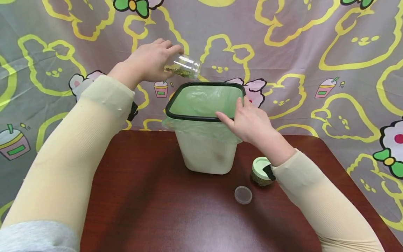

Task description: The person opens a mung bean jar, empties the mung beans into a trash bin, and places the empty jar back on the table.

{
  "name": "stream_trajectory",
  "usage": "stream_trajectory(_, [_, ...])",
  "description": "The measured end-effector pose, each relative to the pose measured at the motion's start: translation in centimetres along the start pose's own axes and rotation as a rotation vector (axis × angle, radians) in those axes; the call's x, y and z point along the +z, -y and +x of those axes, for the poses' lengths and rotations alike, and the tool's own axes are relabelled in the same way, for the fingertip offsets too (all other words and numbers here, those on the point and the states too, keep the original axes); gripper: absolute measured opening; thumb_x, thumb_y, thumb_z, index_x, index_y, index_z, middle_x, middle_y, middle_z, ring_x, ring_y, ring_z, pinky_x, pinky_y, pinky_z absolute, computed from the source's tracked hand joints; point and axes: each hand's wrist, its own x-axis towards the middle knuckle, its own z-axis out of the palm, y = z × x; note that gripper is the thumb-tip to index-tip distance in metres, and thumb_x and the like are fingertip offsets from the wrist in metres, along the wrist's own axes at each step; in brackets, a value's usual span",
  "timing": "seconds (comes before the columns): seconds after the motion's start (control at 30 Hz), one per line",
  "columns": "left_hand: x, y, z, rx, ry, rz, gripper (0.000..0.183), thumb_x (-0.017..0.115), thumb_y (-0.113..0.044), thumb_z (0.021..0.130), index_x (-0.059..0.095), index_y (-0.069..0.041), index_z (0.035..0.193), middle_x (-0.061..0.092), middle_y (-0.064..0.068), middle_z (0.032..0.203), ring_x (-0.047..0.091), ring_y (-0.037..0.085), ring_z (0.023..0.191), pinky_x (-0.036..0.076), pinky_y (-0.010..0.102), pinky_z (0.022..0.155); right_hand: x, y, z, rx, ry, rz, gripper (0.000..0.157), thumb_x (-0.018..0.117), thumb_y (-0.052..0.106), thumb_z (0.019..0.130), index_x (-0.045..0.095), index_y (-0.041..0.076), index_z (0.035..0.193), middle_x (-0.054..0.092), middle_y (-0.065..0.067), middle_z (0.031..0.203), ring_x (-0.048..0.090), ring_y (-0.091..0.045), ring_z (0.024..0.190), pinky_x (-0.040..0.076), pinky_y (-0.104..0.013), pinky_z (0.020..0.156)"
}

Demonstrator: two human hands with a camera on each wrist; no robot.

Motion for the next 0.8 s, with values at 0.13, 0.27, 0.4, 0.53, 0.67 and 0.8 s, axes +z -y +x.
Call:
stream_trajectory(0.13, [0.21,-0.09,-0.1,0.005,0.033,0.011,0.058,0.057,-0.011,0.087,0.038,-0.013,0.142,0.047,0.018,0.128,0.041,0.036,0.116,0.043,0.055,0.09,0.01,0.03,0.02,0.0,0.004,-0.002,0.1,0.021,0.074,0.092,0.027,-0.012,0.143,0.025,-0.033,0.148,0.054,-0.051,0.104,0.045,-0.061,0.079])
stream_trajectory(0.27, [0.48,0.02,-0.22,0.004,0.024,-0.004,0.056,0.058,-0.012,0.087,0.039,-0.012,0.14,0.047,0.018,0.125,0.042,0.035,0.113,0.044,0.054,0.087,0.02,0.06,0.06,-0.001,0.007,-0.004,0.1,0.02,0.074,0.092,0.027,-0.012,0.143,0.025,-0.033,0.148,0.054,-0.051,0.105,0.045,-0.061,0.079])
stream_trajectory(0.4, [0.71,0.14,-0.23,0.008,0.027,-0.004,0.056,0.058,-0.011,0.086,0.039,-0.011,0.14,0.048,0.018,0.123,0.042,0.036,0.112,0.044,0.054,0.087,0.02,0.07,0.07,-0.001,0.005,-0.003,0.1,0.02,0.074,0.092,0.027,-0.011,0.142,0.025,-0.033,0.148,0.055,-0.051,0.103,0.045,-0.061,0.078])
stream_trajectory(0.53, [0.7,0.17,-0.21,0.004,0.024,-0.002,0.057,0.058,-0.01,0.086,0.039,-0.011,0.139,0.048,0.018,0.123,0.042,0.036,0.112,0.044,0.054,0.088,0.04,0.06,0.05,-0.006,0.0,-0.002,0.099,0.021,0.074,0.092,0.028,-0.011,0.141,0.027,-0.033,0.146,0.056,-0.051,0.102,0.045,-0.061,0.078])
stream_trajectory(0.67, [0.32,0.01,-0.02,-0.005,-0.024,-0.008,0.057,0.056,-0.009,0.086,0.039,-0.012,0.141,0.048,0.018,0.129,0.042,0.035,0.116,0.042,0.053,0.093,0.02,0.02,-0.01,-0.003,0.006,0.001,0.099,0.021,0.074,0.092,0.027,-0.012,0.142,0.026,-0.033,0.147,0.055,-0.051,0.104,0.045,-0.062,0.079])
stream_trajectory(0.8, [0.14,-0.2,0.16,0.022,-0.018,0.026,0.058,0.056,-0.007,0.086,0.039,-0.012,0.142,0.046,0.018,0.133,0.04,0.036,0.12,0.04,0.052,0.097,-0.02,-0.01,0.0,-0.001,0.009,0.0,0.1,0.02,0.074,0.092,0.026,-0.011,0.144,0.025,-0.034,0.147,0.054,-0.052,0.106,0.044,-0.062,0.08])
